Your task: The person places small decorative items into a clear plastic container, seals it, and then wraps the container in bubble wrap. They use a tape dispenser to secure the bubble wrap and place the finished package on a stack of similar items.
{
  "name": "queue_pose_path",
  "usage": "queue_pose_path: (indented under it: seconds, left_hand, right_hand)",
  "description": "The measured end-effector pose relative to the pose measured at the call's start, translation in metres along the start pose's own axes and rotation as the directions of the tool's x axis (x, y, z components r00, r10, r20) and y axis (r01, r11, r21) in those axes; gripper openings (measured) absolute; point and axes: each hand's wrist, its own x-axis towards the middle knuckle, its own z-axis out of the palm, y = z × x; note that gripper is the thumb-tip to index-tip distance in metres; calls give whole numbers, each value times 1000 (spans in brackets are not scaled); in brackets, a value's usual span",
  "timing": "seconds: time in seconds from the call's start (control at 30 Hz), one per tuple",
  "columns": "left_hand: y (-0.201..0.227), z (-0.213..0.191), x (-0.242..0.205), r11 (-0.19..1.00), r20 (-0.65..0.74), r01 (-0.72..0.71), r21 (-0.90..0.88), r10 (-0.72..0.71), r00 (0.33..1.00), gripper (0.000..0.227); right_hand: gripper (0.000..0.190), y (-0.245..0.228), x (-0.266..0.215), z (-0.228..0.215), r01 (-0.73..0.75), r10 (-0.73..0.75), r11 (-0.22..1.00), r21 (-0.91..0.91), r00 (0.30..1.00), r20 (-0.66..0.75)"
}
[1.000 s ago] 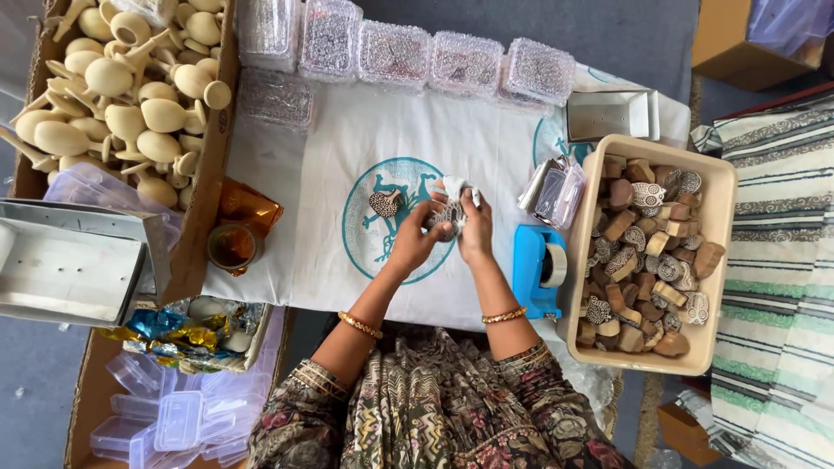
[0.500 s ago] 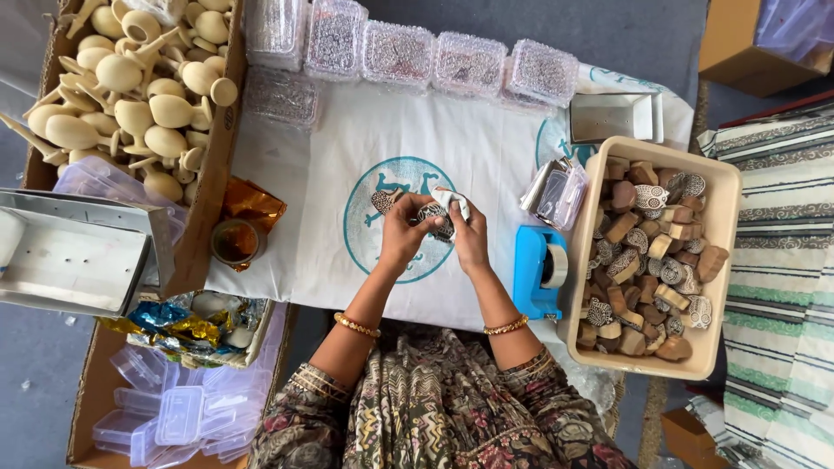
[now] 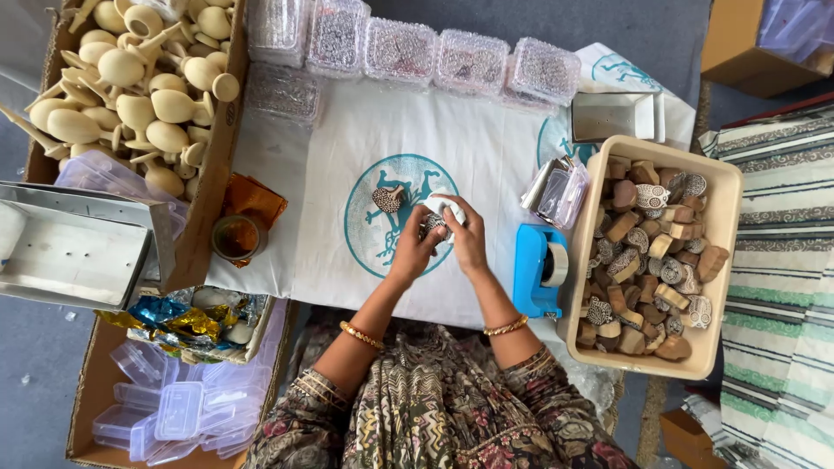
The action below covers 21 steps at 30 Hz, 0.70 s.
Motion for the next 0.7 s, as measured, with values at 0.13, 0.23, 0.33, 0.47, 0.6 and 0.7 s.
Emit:
queue_pose_path:
  seconds: [0.13,0.23,0.33,0.47,0.6,0.7]
  left_hand:
    - [-5,-7,19,915,-92,-284,286,321,943,53]
    - [7,-2,18,921,-281,-37,-388,-80,956,65]
    - [-24,-3,24,701,-222,47,-712,-288,931,66]
    - [11,-9,6,991,-167,-117,-63,105,980,68]
    - [53,-7,-1,985,-146,-165,-53,156,977,78]
    - [26,4,10,941,-445,-125,-314,-29,895,68]
  right_hand:
    - [26,-10,4,2,-12,11,1000,12,998,62]
    - [26,-7,-3,12,-80,73,996,-47,989,-125]
    - [28,-1,-6,14,-86,89,996,28,987,-133]
    - [25,7,0,2,-178,176,983,-55,984,-30]
    - [27,4,1,4,-135,135,991,2,990,43]
    - [31,-2,-4,23,-160,166,984,83,984,-71]
